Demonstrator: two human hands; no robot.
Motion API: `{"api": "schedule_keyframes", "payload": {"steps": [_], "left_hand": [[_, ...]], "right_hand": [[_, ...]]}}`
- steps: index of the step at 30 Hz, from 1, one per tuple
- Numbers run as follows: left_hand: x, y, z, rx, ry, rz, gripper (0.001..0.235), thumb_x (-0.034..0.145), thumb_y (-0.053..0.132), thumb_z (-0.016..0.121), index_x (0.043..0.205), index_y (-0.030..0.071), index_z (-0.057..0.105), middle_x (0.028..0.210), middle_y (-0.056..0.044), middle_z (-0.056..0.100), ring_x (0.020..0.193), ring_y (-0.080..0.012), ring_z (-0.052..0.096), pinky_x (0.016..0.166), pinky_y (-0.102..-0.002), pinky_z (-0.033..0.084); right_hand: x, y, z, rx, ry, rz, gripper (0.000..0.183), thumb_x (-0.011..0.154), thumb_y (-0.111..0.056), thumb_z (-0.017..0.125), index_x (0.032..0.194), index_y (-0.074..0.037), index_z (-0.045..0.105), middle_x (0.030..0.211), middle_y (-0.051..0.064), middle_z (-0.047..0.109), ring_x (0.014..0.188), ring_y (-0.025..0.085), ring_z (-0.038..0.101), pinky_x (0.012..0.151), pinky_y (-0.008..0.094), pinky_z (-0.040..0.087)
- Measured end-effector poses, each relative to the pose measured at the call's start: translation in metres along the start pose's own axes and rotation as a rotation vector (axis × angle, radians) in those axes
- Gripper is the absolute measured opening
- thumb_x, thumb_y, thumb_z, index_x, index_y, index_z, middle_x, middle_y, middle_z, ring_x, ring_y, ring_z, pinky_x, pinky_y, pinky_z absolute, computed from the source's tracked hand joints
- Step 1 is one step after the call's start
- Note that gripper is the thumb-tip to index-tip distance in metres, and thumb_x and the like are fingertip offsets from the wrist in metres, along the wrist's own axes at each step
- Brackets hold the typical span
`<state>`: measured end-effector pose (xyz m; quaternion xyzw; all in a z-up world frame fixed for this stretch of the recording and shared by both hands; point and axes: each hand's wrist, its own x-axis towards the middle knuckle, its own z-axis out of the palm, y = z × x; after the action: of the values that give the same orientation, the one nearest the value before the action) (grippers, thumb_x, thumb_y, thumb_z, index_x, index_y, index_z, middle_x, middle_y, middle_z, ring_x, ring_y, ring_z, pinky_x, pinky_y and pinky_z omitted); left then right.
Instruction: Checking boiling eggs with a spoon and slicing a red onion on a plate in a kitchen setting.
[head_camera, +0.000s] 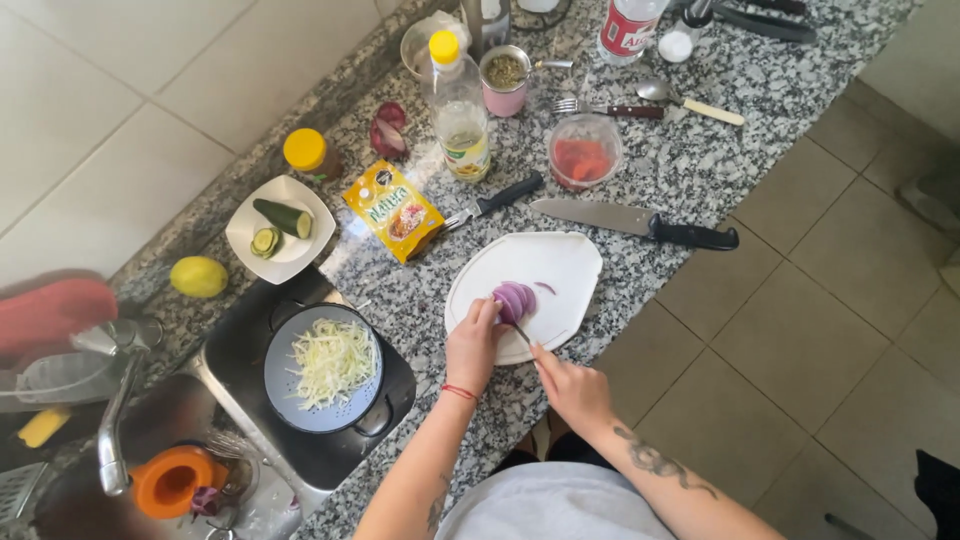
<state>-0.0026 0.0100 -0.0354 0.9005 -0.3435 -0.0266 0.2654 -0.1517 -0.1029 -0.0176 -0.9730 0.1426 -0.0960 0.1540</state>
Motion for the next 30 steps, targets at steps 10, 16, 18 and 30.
{"api": "schedule_keyframes", "payload": {"steps": [10,16,18,30], "left_hand": [[0.000,0.025,-0.034,0.057,-0.055,0.065,0.036,0.082,0.027,0.061,0.116,0.031,0.049,0.101,0.006,0.049,0.074,-0.0256,0.067,0.063,-0.035,0.057],[0.000,0.016,-0.024,-0.007,-0.045,-0.017,0.038,0.077,0.029,0.068,0.110,0.028,0.049,0.097,0.006,0.050,0.071,-0.0263,0.067,0.063,-0.035,0.057],[0.000,0.015,-0.022,-0.038,-0.041,-0.015,0.032,0.079,0.031,0.065,0.106,0.026,0.049,0.098,0.006,0.050,0.071,-0.0267,0.067,0.063,-0.035,0.057],[0.000,0.005,-0.012,-0.063,-0.019,0.003,0.029,0.079,0.031,0.066,0.100,0.022,0.049,0.097,0.003,0.052,0.073,-0.0282,0.067,0.063,-0.038,0.057]], "right_hand": [[-0.003,0.002,0.000,0.165,0.041,0.090,0.032,0.085,-0.031,0.054,0.116,-0.031,0.057,0.075,0.001,0.072,0.060,0.025,0.068,0.050,0.039,0.054],[0.003,-0.009,-0.025,0.102,0.026,0.168,0.029,0.086,-0.037,0.050,0.114,-0.038,0.053,0.067,0.002,0.070,0.056,0.026,0.068,0.053,0.040,0.055],[0.007,-0.014,-0.036,0.074,0.069,0.129,0.026,0.088,-0.035,0.049,0.113,-0.036,0.056,0.068,0.001,0.070,0.054,0.024,0.067,0.050,0.035,0.055],[0.039,-0.024,-0.031,0.033,0.029,0.008,0.026,0.090,-0.025,0.048,0.115,-0.026,0.056,0.053,0.004,0.064,0.041,0.022,0.062,0.040,0.032,0.051]]}}
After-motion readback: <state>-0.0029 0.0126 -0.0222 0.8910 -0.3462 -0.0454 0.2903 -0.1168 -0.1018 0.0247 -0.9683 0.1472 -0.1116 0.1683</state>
